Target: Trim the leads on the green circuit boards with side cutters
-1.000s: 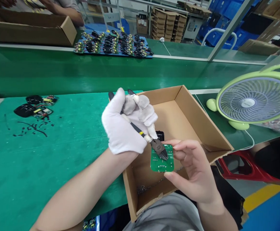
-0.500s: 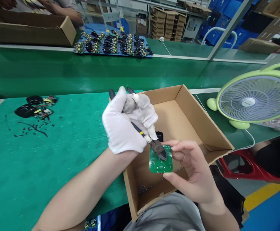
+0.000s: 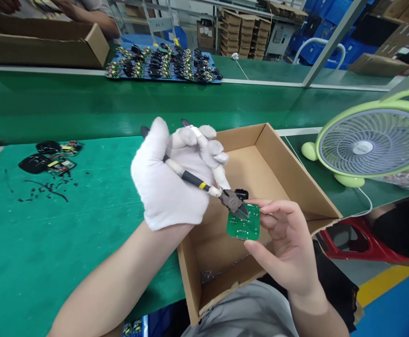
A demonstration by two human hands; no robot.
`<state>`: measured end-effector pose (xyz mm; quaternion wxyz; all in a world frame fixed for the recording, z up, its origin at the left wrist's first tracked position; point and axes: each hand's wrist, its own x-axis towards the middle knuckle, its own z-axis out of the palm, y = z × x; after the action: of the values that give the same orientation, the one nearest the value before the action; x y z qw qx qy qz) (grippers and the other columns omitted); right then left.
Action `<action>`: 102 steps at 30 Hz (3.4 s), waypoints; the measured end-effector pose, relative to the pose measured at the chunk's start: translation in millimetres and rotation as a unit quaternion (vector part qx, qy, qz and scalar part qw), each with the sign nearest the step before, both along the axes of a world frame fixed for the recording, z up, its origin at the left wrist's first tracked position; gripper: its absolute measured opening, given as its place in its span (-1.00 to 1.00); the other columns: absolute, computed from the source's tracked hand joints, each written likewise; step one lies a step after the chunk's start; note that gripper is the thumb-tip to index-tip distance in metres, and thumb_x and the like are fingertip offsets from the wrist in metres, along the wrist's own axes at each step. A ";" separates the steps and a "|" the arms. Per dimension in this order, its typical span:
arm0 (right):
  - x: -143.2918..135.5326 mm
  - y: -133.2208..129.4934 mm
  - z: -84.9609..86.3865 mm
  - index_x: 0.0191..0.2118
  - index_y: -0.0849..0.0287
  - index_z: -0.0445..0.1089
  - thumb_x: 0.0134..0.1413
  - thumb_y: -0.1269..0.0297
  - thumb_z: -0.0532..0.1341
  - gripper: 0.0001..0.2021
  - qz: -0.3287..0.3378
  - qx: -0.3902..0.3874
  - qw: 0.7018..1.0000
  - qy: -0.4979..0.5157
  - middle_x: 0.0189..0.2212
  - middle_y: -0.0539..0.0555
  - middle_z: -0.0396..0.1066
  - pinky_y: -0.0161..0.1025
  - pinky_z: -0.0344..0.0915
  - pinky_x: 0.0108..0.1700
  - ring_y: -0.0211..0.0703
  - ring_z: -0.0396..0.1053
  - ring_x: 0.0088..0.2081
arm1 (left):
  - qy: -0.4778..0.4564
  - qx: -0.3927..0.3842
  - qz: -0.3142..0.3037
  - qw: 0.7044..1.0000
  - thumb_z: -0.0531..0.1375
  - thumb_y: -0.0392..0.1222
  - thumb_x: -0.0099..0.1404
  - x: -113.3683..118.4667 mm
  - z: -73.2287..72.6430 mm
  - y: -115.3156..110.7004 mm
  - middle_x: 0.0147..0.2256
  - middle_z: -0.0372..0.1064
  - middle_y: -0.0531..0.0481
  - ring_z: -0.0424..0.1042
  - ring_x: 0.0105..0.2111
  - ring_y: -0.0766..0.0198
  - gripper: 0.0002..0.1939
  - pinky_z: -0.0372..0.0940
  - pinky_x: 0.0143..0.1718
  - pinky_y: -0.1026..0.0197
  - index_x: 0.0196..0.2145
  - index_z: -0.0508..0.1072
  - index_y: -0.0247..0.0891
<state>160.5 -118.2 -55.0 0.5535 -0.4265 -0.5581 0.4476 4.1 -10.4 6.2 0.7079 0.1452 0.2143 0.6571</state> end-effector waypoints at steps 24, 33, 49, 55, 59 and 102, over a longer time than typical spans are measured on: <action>8.4 3.9 6.8 0.02 0.01 0.31 0.10 0.55 0.39 -0.55 0.147 -0.060 0.984 0.075 0.08 0.11 0.44 -0.05 0.42 0.19 -0.07 0.51 0.05 | -0.014 0.009 -0.096 0.995 0.00 0.10 0.46 5.0 0.2 -4.2 -0.47 0.20 -0.05 0.07 -0.62 0.42 -0.44 0.06 -0.64 0.30 -0.62 0.07 -0.28; 8.8 3.2 5.9 0.03 -0.01 0.31 0.16 0.56 0.34 -0.58 0.146 -0.047 0.987 0.053 0.11 0.13 0.41 -0.05 0.45 0.14 -0.03 0.48 0.10 | -0.034 -0.004 -0.154 0.987 -0.08 0.09 0.48 7.7 -0.9 -3.2 -0.50 0.18 -0.05 0.09 -0.64 0.40 -0.43 0.05 -0.66 0.29 -0.62 0.00 -0.27; 10.7 1.2 6.1 0.07 -0.06 0.33 0.14 0.63 0.34 -0.51 0.174 -0.050 0.982 0.058 0.11 0.07 0.37 -0.18 0.36 0.21 -0.12 0.43 0.14 | -0.033 -0.010 -0.167 0.985 -0.17 0.05 0.52 7.8 0.2 -3.6 -0.49 0.18 -0.05 0.12 -0.65 0.38 -0.42 0.09 -0.67 0.28 -0.63 -0.03 -0.26; 9.6 1.7 7.6 0.06 -0.08 0.33 0.14 0.63 0.35 -0.49 0.183 -0.047 0.981 0.046 0.13 0.05 0.38 -0.22 0.36 0.21 -0.16 0.44 0.13 | -0.039 -0.008 -0.170 0.985 -0.16 0.00 0.52 7.3 0.5 -4.2 -0.54 0.12 -0.02 0.08 -0.70 0.40 -0.44 0.02 -0.72 0.31 -0.63 -0.09 -0.26; 10.7 -0.1 6.6 0.07 -0.11 0.33 0.13 0.62 0.36 -0.48 0.184 -0.055 0.981 0.027 0.15 0.03 0.37 -0.22 0.34 0.24 -0.16 0.41 0.18 | -0.032 -0.048 -0.152 0.987 -0.13 0.01 0.53 8.9 3.0 -5.7 -0.59 0.10 -0.02 0.08 -0.74 0.39 -0.41 -0.02 -0.77 0.31 -0.65 -0.06 -0.24; 6.0 0.2 2.5 0.02 -0.03 0.32 0.08 0.53 0.43 -0.52 0.076 -0.031 0.997 -0.008 0.07 0.09 0.42 -0.19 0.44 0.15 -0.08 0.48 0.08 | -0.050 -0.036 -0.074 0.995 -0.12 0.02 0.51 9.3 0.2 -2.6 -0.46 0.27 -0.07 0.18 -0.57 0.37 -0.48 0.19 -0.55 0.30 -0.59 0.06 -0.26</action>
<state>166.4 -118.0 -52.4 0.5001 -0.4035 -0.5793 0.5015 13.5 -13.0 6.4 0.7694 0.1020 0.1903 0.6011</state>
